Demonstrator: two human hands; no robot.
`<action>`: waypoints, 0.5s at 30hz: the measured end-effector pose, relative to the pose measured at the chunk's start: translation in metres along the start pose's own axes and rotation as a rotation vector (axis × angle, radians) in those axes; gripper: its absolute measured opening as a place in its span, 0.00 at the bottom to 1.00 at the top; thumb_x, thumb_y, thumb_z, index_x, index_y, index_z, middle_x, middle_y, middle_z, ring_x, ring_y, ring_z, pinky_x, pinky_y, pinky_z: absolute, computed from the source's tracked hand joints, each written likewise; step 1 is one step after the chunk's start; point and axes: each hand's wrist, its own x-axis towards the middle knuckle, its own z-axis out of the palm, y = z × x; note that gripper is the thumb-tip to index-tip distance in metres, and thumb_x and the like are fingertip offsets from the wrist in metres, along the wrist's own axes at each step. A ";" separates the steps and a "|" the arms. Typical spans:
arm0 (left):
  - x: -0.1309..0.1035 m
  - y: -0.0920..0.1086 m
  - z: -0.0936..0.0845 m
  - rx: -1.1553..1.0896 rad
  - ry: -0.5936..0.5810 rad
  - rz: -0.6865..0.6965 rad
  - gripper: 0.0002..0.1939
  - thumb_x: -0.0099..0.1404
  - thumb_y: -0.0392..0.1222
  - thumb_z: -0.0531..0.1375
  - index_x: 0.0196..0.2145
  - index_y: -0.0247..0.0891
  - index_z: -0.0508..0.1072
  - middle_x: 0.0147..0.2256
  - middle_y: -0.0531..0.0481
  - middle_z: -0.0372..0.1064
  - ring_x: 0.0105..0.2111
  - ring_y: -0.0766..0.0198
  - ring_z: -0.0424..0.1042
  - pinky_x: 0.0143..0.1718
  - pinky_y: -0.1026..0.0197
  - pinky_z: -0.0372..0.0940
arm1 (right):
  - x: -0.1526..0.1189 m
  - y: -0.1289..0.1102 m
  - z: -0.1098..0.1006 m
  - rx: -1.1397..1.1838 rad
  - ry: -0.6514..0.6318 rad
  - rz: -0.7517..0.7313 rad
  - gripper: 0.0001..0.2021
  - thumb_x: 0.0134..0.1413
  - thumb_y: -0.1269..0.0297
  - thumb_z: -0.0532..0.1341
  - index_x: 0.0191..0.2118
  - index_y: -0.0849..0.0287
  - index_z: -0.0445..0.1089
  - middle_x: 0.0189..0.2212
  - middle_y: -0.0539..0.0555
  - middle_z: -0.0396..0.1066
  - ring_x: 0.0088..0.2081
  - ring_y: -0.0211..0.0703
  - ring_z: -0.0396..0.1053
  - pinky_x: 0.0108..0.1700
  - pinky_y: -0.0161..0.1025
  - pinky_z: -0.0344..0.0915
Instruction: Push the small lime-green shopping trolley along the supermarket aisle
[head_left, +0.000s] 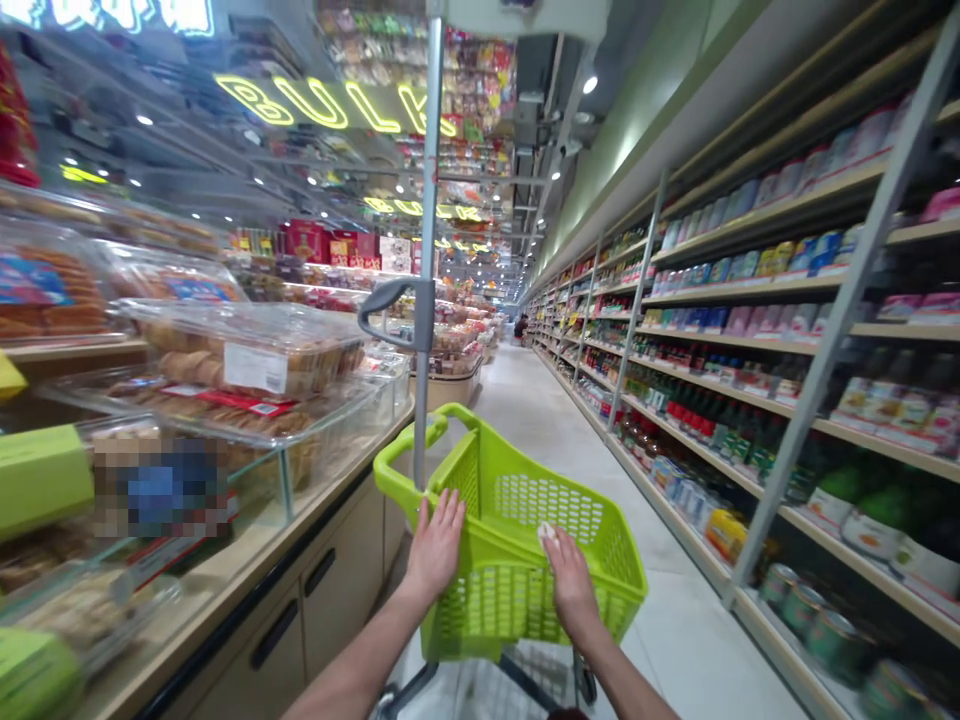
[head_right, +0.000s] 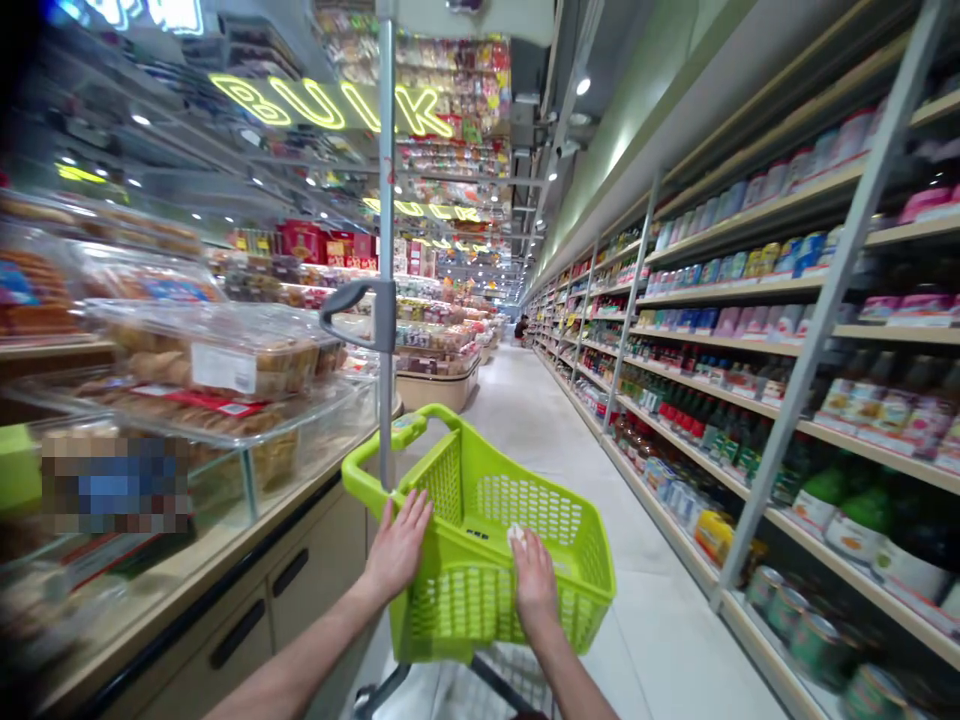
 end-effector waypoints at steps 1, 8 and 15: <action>0.000 0.002 0.000 -0.001 -0.006 0.011 0.33 0.54 0.32 0.47 0.59 0.36 0.55 0.61 0.44 0.43 0.62 0.54 0.38 0.60 0.41 0.32 | -0.004 0.000 -0.002 -0.001 0.007 0.010 0.26 0.50 0.77 0.47 0.52 0.47 0.64 0.54 0.52 0.62 0.55 0.49 0.58 0.53 0.50 0.60; 0.003 -0.001 0.002 0.058 -0.042 -0.005 0.36 0.51 0.28 0.47 0.59 0.40 0.53 0.61 0.46 0.43 0.62 0.54 0.38 0.58 0.37 0.33 | -0.016 -0.011 -0.008 0.004 -0.020 -0.068 0.34 0.46 0.83 0.45 0.57 0.47 0.56 0.57 0.51 0.56 0.59 0.47 0.52 0.54 0.51 0.59; -0.006 -0.001 -0.001 0.060 -0.028 -0.003 0.35 0.52 0.28 0.46 0.59 0.39 0.53 0.62 0.45 0.42 0.62 0.54 0.38 0.58 0.37 0.31 | -0.037 0.049 -0.051 -0.109 -0.028 -0.004 0.30 0.45 0.82 0.45 0.53 0.51 0.63 0.55 0.53 0.60 0.57 0.46 0.55 0.53 0.49 0.59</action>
